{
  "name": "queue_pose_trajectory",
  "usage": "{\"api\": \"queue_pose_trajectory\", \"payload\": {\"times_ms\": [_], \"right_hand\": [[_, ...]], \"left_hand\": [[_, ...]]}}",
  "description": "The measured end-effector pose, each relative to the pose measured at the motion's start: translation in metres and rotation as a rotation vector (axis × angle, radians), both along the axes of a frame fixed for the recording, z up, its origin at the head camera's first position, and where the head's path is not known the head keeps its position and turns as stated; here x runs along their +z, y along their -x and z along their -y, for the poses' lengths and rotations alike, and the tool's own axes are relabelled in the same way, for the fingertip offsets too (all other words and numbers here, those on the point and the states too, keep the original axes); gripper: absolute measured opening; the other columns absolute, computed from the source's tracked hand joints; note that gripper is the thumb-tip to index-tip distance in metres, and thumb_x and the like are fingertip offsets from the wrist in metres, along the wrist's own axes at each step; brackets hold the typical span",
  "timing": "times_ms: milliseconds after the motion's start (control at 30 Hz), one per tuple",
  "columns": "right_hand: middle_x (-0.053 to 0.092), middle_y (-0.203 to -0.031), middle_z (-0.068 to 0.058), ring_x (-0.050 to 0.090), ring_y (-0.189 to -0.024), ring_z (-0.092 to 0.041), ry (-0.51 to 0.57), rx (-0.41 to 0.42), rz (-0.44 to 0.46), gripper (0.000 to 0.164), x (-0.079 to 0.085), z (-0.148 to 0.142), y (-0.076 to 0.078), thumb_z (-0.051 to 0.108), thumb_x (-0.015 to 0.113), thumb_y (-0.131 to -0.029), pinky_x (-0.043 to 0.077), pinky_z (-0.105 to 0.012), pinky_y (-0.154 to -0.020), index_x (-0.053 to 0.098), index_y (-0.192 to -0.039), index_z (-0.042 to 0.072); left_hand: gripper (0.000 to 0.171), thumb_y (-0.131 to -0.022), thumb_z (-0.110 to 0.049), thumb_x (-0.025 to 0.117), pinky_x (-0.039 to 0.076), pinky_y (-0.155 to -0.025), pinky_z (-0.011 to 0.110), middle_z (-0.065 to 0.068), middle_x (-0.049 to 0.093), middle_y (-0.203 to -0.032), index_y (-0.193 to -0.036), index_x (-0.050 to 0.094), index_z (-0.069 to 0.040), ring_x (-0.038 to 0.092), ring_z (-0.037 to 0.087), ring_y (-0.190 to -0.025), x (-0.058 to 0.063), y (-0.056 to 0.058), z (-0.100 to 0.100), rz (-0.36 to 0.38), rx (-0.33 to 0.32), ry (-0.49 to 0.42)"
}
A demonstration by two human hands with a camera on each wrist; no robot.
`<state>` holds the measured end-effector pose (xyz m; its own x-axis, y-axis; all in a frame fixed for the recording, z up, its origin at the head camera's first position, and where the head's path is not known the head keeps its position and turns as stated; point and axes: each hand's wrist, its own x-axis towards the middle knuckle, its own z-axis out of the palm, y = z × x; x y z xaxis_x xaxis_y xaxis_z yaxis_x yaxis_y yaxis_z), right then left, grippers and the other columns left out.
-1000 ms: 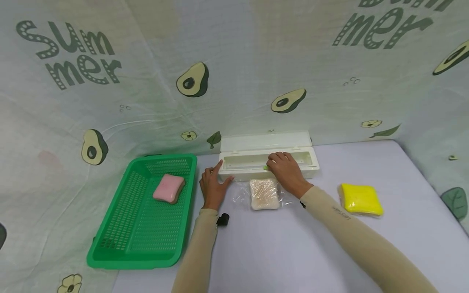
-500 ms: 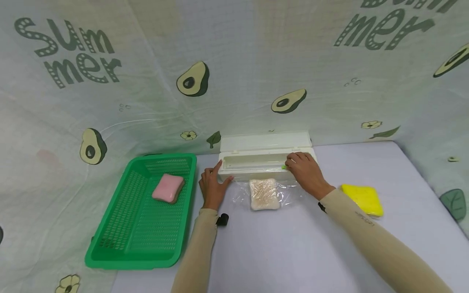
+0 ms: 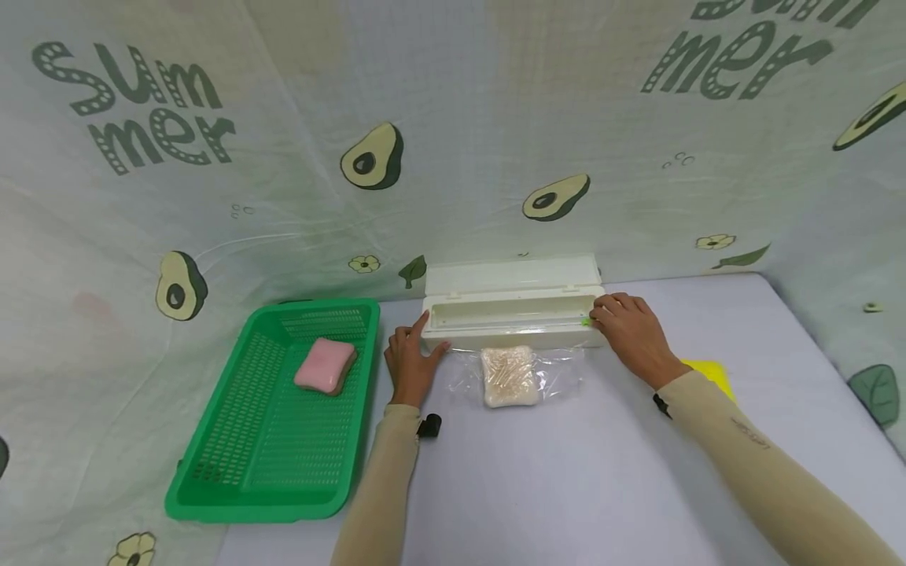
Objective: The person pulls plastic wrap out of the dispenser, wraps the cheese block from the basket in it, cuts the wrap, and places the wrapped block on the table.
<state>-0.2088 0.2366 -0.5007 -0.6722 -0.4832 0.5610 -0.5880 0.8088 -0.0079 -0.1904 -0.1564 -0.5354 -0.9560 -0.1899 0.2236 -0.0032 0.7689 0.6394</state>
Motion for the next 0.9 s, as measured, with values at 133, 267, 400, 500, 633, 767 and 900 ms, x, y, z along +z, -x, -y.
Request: {"api": "queue_pose_trajectory", "payload": {"times_ms": [133, 267, 400, 500, 633, 767, 900], "right_hand": [[0.066, -0.111, -0.015, 0.061, -0.108, -0.040, 0.027, -0.013, -0.002, 0.021, -0.004, -0.016, -0.003, 0.003, 0.083, -0.084, 0.051, -0.054, -0.090, 0.071, -0.101, 0.003], [0.066, -0.111, -0.016, 0.060, -0.107, -0.041, 0.035, -0.043, -0.003, 0.021, -0.004, -0.021, -0.006, 0.004, 0.083, -0.084, 0.051, -0.055, -0.089, 0.069, -0.100, 0.002], [0.066, -0.109, -0.016, 0.060, -0.106, -0.040, 0.037, -0.083, 0.032, 0.017, 0.001, -0.018, -0.009, 0.004, 0.082, -0.086, 0.050, -0.054, -0.090, 0.070, -0.098, 0.002], [0.066, -0.112, -0.018, 0.059, -0.108, -0.041, 0.056, -0.136, 0.095, 0.019, 0.006, -0.009, -0.014, 0.002, 0.083, -0.087, 0.049, -0.055, -0.091, 0.072, -0.102, 0.000], [0.064, -0.121, -0.023, 0.058, -0.113, -0.044, 0.103, -0.153, 0.205, 0.037, 0.011, 0.010, -0.024, 0.006, 0.084, -0.088, 0.048, -0.058, -0.095, 0.069, -0.121, -0.003], [0.062, -0.129, -0.023, 0.057, -0.117, -0.045, 0.111, -0.107, 0.279, 0.049, 0.009, 0.030, -0.026, 0.015, 0.084, -0.090, 0.047, -0.059, -0.100, 0.065, -0.132, -0.003], [0.064, -0.126, -0.020, 0.059, -0.117, -0.041, 0.096, -0.084, 0.273, 0.047, 0.004, 0.041, -0.022, 0.013, 0.088, -0.087, 0.048, -0.055, -0.100, 0.069, -0.127, -0.001]], "left_hand": [[0.077, -0.089, -0.036, 0.087, 0.035, -0.104, 0.056, 0.019, 0.058, -0.123, -0.157, 0.054, -0.022, 0.050, 0.038, -0.118, 0.003, -0.002, 0.003, -0.023, -0.003, 0.002], [0.076, -0.090, -0.032, 0.086, 0.035, -0.106, 0.057, 0.020, 0.057, -0.124, -0.157, 0.054, -0.021, 0.049, 0.038, -0.119, 0.005, -0.002, 0.004, -0.029, -0.017, -0.006], [0.075, -0.091, -0.026, 0.085, 0.035, -0.106, 0.057, 0.022, 0.056, -0.126, -0.158, 0.052, -0.020, 0.049, 0.039, -0.120, 0.008, -0.003, 0.004, -0.014, -0.035, -0.025], [0.077, -0.092, -0.024, 0.085, 0.035, -0.105, 0.057, 0.022, 0.054, -0.129, -0.160, 0.049, -0.018, 0.048, 0.039, -0.121, 0.010, -0.005, 0.004, 0.007, -0.052, -0.044], [0.080, -0.092, -0.021, 0.084, 0.035, -0.106, 0.059, 0.023, 0.048, -0.136, -0.162, 0.045, -0.015, 0.046, 0.040, -0.126, 0.010, -0.007, 0.003, 0.019, -0.078, -0.066], [0.078, -0.090, -0.013, 0.085, 0.033, -0.108, 0.060, 0.022, 0.043, -0.141, -0.159, 0.049, -0.012, 0.043, 0.040, -0.127, 0.008, -0.009, -0.001, -0.048, -0.092, -0.132], [0.055, -0.087, -0.005, 0.086, 0.032, -0.108, 0.060, 0.019, 0.044, -0.138, -0.139, 0.068, -0.010, 0.041, 0.039, -0.125, 0.003, -0.012, -0.005, -0.174, -0.138, -0.146]]}}
